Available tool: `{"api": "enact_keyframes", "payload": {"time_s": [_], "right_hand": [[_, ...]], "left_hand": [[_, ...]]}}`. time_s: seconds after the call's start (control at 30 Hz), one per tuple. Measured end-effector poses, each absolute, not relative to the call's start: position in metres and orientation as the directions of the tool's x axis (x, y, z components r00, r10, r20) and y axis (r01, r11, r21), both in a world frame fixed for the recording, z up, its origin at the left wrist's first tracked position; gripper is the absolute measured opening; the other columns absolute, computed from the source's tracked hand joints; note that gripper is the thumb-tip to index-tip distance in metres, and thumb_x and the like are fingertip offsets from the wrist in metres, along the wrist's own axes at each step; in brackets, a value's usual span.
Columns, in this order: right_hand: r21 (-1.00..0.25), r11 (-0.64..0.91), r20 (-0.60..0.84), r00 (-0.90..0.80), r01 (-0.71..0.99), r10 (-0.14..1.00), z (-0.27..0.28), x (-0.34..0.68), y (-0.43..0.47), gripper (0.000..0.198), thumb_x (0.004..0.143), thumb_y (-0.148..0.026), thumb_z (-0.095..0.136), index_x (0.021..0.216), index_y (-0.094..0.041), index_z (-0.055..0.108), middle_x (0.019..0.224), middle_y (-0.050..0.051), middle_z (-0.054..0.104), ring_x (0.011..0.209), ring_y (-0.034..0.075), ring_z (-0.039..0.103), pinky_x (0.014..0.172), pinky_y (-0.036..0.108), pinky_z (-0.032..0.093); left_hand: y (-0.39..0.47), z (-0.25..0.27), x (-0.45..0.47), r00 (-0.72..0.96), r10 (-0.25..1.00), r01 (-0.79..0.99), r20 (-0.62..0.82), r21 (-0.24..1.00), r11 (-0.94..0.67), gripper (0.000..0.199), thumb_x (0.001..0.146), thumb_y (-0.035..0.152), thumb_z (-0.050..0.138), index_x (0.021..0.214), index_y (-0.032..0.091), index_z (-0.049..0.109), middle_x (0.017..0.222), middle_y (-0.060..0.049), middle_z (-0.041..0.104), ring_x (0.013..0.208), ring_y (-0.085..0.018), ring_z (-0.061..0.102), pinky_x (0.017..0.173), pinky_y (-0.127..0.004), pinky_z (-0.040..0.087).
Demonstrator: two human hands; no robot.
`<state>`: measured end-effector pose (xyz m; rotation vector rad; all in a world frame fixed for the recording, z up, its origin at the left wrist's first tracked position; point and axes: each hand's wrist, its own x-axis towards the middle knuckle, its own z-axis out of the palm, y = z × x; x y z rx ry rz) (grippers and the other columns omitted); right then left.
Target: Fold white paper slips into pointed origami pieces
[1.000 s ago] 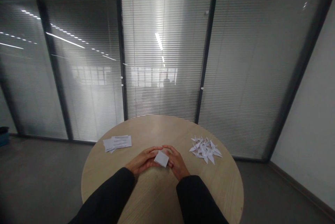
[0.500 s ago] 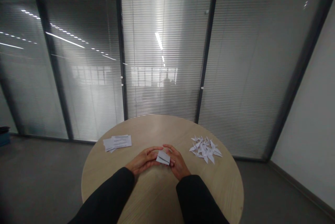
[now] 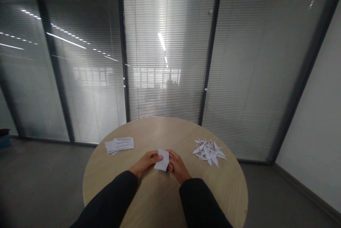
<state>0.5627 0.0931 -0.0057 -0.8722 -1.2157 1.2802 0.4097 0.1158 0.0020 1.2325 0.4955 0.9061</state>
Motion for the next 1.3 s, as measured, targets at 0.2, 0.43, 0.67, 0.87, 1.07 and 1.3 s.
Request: {"api": "enact_keyframes", "payload": {"time_s": [0.2, 0.43, 0.67, 0.87, 1.07, 1.3], "right_hand": [[-0.970, 0.101, 0.141, -0.173, -0.219, 0.975, -0.012, 0.564, 0.097, 0.048, 0.072, -0.063, 0.058, 0.085, -0.017, 0.059, 0.059, -0.001, 0.057, 0.051, 0.013, 0.054, 0.047, 0.025, 0.046], [-0.988, 0.155, 0.156, -0.130, -0.020, 0.979, -0.017, 0.568, 0.103, 0.042, 0.061, -0.057, 0.070, 0.067, -0.016, 0.063, 0.064, 0.001, 0.059, 0.060, 0.015, 0.057, 0.051, 0.026, 0.049], [-0.972, 0.217, 0.206, -0.117, 0.093, 0.972, -0.017, 0.570, 0.104, 0.033, 0.066, -0.049, 0.067, 0.066, -0.016, 0.065, 0.060, 0.000, 0.060, 0.054, 0.015, 0.057, 0.053, 0.026, 0.046], [-0.912, 0.328, 0.310, -0.108, 0.247, 0.944, -0.010, 0.570, 0.099, 0.028, 0.070, -0.042, 0.063, 0.061, -0.016, 0.065, 0.055, -0.001, 0.058, 0.053, 0.014, 0.053, 0.054, 0.025, 0.041], [-0.854, 0.375, 0.376, -0.069, 0.361, 0.924, -0.007, 0.570, 0.098, 0.025, 0.068, -0.040, 0.064, 0.061, -0.016, 0.067, 0.059, 0.001, 0.061, 0.059, 0.016, 0.055, 0.059, 0.026, 0.041], [-0.854, 0.379, 0.380, -0.070, 0.357, 0.922, -0.010, 0.569, 0.099, 0.023, 0.065, -0.039, 0.067, 0.059, -0.016, 0.068, 0.060, 0.002, 0.064, 0.061, 0.017, 0.057, 0.061, 0.026, 0.041]], "left_hand": [[0.125, 0.001, 0.410, 0.342, 0.921, -0.260, 0.184, 0.961, -0.095, 0.045, 0.052, 0.048, 0.080, 0.067, 0.009, 0.064, 0.058, -0.003, 0.062, 0.052, -0.011, 0.054, 0.053, -0.022, 0.038], [0.133, -0.004, 0.410, 0.226, 0.943, -0.226, 0.244, 0.955, -0.193, 0.045, 0.052, 0.051, 0.078, 0.064, 0.011, 0.063, 0.055, -0.001, 0.059, 0.049, -0.010, 0.051, 0.050, -0.022, 0.036], [0.135, -0.007, 0.407, 0.263, 0.944, -0.210, 0.201, 0.967, -0.147, 0.050, 0.055, 0.050, 0.078, 0.081, 0.010, 0.062, 0.061, -0.004, 0.064, 0.053, -0.013, 0.056, 0.052, -0.023, 0.039], [0.140, -0.016, 0.408, 0.169, 0.946, -0.095, 0.277, 0.960, -0.264, 0.044, 0.060, 0.045, 0.073, 0.087, 0.017, 0.052, 0.054, 0.006, 0.052, 0.049, -0.011, 0.050, 0.047, -0.021, 0.037], [0.134, -0.013, 0.411, 0.218, 0.927, 0.059, 0.304, 0.944, -0.324, 0.033, 0.070, 0.047, 0.064, 0.082, 0.018, 0.056, 0.064, 0.002, 0.055, 0.060, -0.013, 0.053, 0.052, -0.022, 0.041], [0.137, -0.020, 0.415, 0.383, 0.888, -0.050, 0.254, 0.966, -0.255, 0.050, 0.069, 0.053, 0.066, 0.101, 0.017, 0.054, 0.070, 0.000, 0.060, 0.062, -0.012, 0.055, 0.058, -0.023, 0.039]]}}
